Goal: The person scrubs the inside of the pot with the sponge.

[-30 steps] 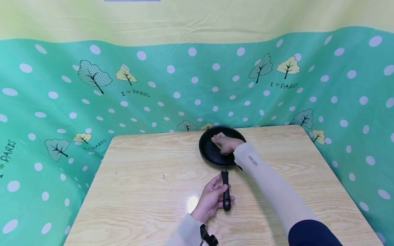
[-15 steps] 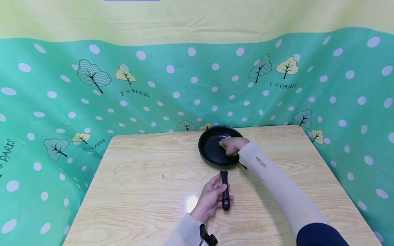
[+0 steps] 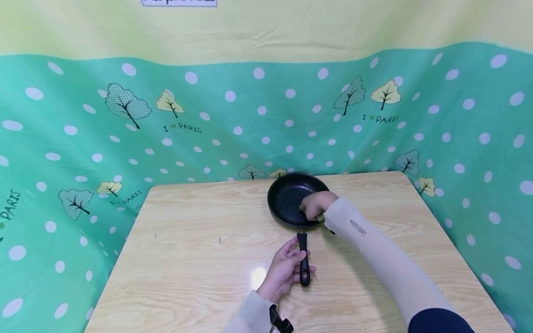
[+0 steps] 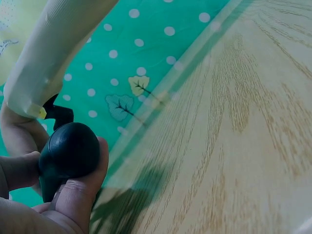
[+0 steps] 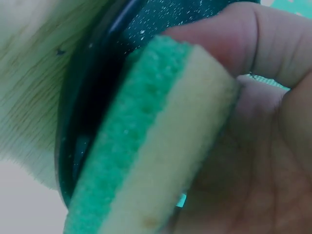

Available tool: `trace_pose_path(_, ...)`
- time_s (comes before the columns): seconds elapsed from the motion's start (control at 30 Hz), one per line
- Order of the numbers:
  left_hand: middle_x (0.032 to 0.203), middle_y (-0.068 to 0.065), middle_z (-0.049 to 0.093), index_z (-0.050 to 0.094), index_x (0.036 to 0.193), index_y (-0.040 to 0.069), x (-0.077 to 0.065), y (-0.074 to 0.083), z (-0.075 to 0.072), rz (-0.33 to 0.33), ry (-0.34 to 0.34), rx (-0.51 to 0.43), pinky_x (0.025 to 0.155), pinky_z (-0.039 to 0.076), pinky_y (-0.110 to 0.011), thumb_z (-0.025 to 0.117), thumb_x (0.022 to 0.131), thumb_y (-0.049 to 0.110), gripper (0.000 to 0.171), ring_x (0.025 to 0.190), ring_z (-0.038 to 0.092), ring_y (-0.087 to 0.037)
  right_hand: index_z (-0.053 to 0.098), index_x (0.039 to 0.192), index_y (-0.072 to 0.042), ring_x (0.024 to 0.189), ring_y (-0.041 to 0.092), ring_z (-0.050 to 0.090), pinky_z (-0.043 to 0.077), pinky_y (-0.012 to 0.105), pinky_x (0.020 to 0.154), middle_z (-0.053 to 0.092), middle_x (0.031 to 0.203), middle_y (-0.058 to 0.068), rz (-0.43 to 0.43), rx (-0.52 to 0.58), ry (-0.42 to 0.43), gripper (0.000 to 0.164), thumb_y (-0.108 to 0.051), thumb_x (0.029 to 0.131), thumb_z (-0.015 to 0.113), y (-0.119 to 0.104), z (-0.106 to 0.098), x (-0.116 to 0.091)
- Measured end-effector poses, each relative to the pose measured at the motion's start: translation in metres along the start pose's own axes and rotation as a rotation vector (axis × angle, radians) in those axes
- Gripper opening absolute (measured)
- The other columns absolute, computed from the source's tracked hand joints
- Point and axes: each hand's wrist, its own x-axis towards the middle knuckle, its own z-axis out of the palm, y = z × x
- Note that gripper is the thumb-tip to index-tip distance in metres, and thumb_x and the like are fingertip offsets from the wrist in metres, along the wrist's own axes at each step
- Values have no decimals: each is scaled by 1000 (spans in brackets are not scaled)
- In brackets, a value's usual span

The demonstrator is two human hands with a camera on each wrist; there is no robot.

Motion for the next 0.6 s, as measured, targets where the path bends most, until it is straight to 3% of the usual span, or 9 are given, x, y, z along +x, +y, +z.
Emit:
trace_pose_path(0.1,126,-19,60,34,153,17,0,-2,-2,-12,-5,-6,55,56,-32,64,95,11,65,75,73,-25,52,144,-14,103,28,53,45,25,54,51,139,5,-22,-40,-20,74,0,71,61,-3,3,-3)
trace_pose_path(0.17,126,-19,60,34,153,17,1,-2,-2,-15,-7,-8,55,55,-31,64,95,12,65,75,73,-24,54,142,-14,112,30,49,46,25,56,52,140,4,-39,-59,-32,73,0,71,62,-5,5,-5)
trace_pose_path(0.47,127,-19,60,32,154,14,-1,1,-2,-6,-12,6,59,58,-34,63,95,11,67,75,73,-24,56,141,-16,113,27,50,45,26,57,57,126,-1,-120,-86,-118,70,3,74,57,-14,5,-10)
trace_pose_path(0.6,127,-20,60,32,154,14,-1,2,-2,-10,-11,-3,61,58,-36,64,95,11,67,75,73,-24,59,138,-21,113,25,49,49,27,60,55,134,-2,-149,-52,-110,70,4,72,58,-20,5,-9)
